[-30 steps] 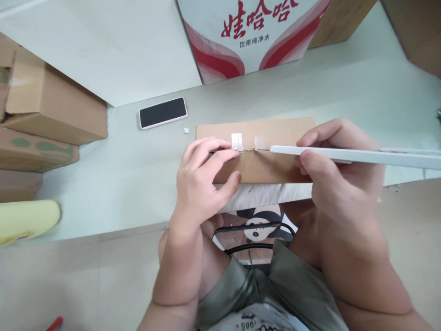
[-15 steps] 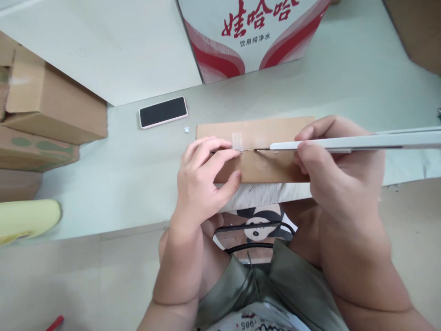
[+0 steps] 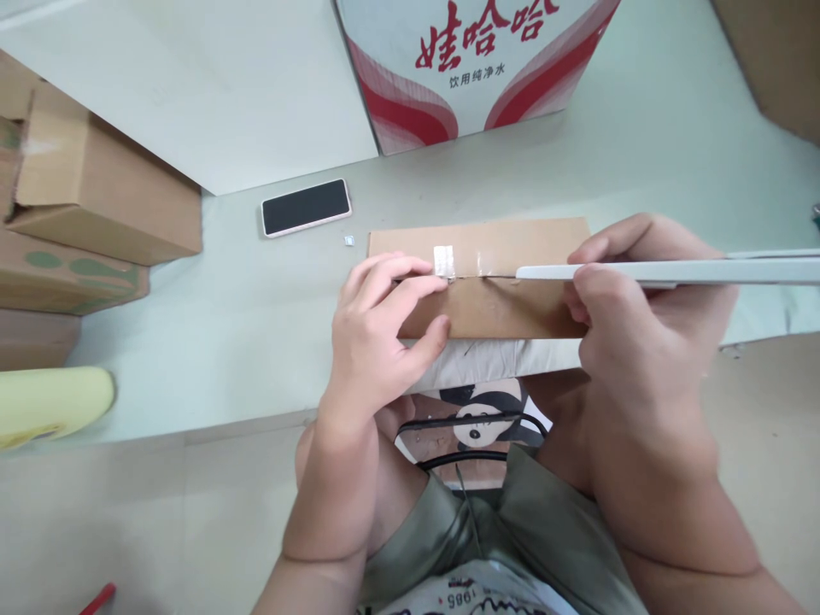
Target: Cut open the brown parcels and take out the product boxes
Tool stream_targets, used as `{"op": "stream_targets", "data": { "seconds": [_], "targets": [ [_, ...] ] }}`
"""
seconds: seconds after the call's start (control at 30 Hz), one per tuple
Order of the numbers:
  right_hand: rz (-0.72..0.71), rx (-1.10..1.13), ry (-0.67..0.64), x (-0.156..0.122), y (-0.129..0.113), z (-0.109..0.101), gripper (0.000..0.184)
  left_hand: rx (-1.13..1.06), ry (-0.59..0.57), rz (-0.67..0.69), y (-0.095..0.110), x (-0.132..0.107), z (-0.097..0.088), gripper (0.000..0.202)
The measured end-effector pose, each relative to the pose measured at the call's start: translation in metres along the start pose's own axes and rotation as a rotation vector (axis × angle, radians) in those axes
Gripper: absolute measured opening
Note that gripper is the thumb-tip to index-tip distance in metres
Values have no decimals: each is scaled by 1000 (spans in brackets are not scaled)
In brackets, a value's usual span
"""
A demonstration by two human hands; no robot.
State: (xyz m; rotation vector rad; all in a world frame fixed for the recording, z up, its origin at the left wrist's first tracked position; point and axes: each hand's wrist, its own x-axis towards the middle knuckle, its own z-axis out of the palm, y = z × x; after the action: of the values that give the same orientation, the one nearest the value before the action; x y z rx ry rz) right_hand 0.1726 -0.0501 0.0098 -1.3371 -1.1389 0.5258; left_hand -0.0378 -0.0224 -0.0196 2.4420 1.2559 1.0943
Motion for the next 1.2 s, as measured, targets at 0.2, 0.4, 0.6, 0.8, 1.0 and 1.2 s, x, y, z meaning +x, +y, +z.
{"op": "stream_targets", "data": {
  "seconds": [0.2,0.4,0.6,0.8,1.0,1.2],
  "targets": [
    [-64,64,61,-1,8,2,7,-33,30,-16,1,0,1,14],
    [-167,168,103,-4,17,-2,7,-157,250,-130,-10,-5,-1,13],
    [-221,237,132,-8,15,-2,6,-232,363,-324,-23,-8,0,7],
    [-284,336,212,-5,16,0,10,-204,257,-340,-19,-6,-5,4],
    [-398,168,458,13,35,-13,20,-310,348,-179,-20,-5,-7,21],
    [-127,-334,284,31,100,-39,28,-472,433,-67,-21,-3,-6,26]
  ]
}}
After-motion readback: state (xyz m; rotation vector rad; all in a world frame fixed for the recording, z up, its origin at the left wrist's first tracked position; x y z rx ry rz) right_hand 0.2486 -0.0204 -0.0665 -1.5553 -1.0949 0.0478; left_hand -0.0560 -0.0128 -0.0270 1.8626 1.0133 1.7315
